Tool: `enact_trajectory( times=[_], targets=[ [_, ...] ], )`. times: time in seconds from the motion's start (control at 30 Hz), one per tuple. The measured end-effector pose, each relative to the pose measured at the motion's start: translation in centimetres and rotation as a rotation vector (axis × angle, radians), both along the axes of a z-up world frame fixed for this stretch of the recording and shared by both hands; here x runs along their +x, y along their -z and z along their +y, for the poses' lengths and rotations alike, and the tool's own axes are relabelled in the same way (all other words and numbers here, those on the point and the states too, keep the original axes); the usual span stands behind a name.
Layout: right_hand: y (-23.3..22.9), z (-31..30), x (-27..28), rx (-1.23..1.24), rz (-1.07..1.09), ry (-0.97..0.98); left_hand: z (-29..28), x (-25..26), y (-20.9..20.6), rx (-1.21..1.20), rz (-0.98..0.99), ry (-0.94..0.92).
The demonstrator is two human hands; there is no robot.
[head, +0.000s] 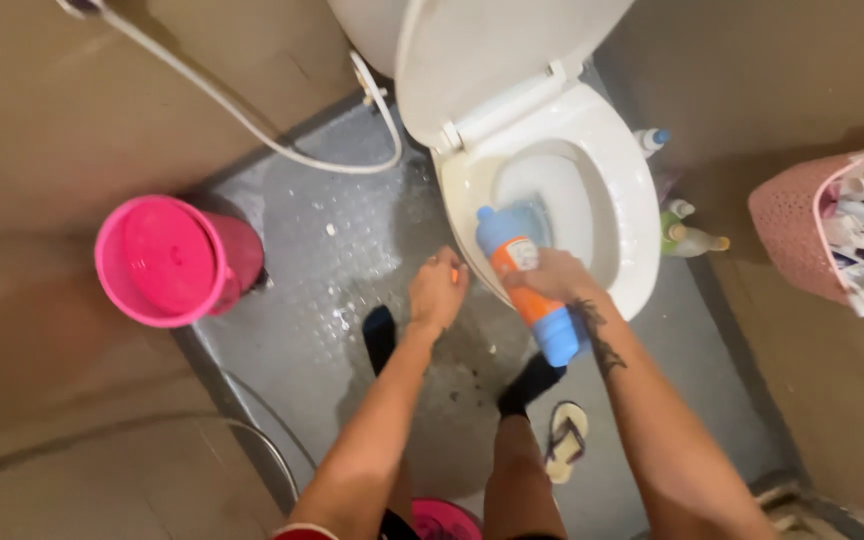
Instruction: The recorder applies cleaning liquid and scrubs the toilet seat and exterior.
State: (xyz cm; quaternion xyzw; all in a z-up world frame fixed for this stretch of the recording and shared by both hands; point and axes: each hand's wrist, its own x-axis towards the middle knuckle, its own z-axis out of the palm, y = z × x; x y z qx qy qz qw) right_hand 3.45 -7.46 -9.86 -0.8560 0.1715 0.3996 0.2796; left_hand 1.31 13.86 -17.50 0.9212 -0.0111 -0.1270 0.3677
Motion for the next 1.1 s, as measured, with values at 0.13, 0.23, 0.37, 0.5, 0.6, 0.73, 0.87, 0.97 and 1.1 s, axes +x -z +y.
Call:
enact_trajectory(
  times=[0.13, 0.23, 0.37, 0.5, 0.6, 0.73, 0.87, 0.97, 1.1],
  targets=[
    [1.5, -3.1, -4.2, -0.001, 0.021, -0.107, -2.7, -2.7, 1.0, -0.005, -0.019, -0.066],
    [2.3, -6.7, -7.3, 0.015, 0.018, -0.187, -5.6, -5.5, 1.4, 0.050, 0.004, -0.109],
    [1.2, -12.0, -10.9, 0.002, 0.092, -0.266, -9.9, -8.9, 1.6, 0.024, 0.062, -0.246],
    [0.2, -17.9, -14.5, -0.074, 0.149, -0.302, -13.8, -11.7, 1.4, 0.044, 0.218, -0.276],
    [-0.3, -22.1, -16.1, -0.141, 0.184, -0.301, -16.5, -13.3, 2.7, 0.030, 0.155, -0.219],
    [1.6, -27.5, -16.1, -0.194, 0.193, -0.318, -19.6, -14.2, 2.7, -0.010, 0.179, -0.221],
    [1.4, -28.7, -13.2, -0.231, 0.133, -0.200, -20.6, -14.6, 3.4, -0.034, 0.120, -0.206],
    [2.5, -28.6, -9.8, -0.245, 0.053, -0.158, -19.8, -13.9, 2.4, -0.041, 0.127, -0.206],
    [2.8, -26.6, -4.0, -0.312, -0.019, -0.125, -17.8, -12.4, 1.4, -0.026, 0.207, -0.217]
  ],
)
